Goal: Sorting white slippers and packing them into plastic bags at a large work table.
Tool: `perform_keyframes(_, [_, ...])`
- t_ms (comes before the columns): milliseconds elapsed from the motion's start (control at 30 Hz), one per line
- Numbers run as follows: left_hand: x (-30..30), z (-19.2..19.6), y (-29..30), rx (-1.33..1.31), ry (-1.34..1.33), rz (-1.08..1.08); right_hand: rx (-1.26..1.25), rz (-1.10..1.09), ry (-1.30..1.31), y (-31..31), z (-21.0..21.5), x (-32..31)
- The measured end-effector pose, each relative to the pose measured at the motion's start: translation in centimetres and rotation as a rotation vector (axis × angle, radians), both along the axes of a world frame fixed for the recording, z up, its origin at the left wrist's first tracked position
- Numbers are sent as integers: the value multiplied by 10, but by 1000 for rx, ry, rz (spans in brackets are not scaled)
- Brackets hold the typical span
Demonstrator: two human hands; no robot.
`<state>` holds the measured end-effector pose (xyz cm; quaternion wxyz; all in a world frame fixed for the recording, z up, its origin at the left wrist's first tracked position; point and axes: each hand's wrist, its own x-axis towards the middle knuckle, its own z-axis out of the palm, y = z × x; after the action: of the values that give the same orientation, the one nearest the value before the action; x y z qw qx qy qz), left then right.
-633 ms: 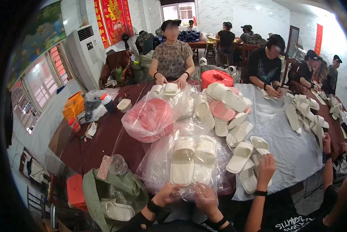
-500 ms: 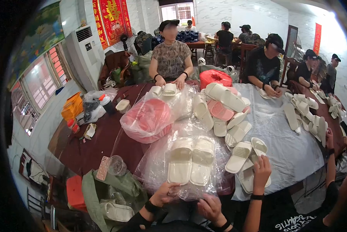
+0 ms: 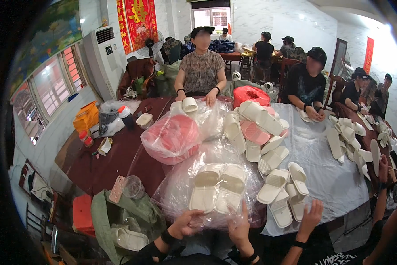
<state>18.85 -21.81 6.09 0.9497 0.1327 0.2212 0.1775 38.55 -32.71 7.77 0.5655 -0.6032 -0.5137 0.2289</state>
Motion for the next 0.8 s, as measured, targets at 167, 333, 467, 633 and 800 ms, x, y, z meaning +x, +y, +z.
perform_keyframes(167, [20,0,-17,43,261,91,50,-107,-203,4,20,-15])
perform_keyframes(333, [24,23,-21,-43,52,-57,46,-130,-292,3,11,-25])
perform_keyframes(467, [19,5,-21,-158,-444,-92,28,-92,-722,5,24,-30])
perform_keyframes(633, [23,5,-24,-326,-515,-124,-76,-133,-910,-1,33,-35])
perform_keyframes(800, [27,0,-31,-148,-218,-53,-108,-109,-925,-4,32,-36])
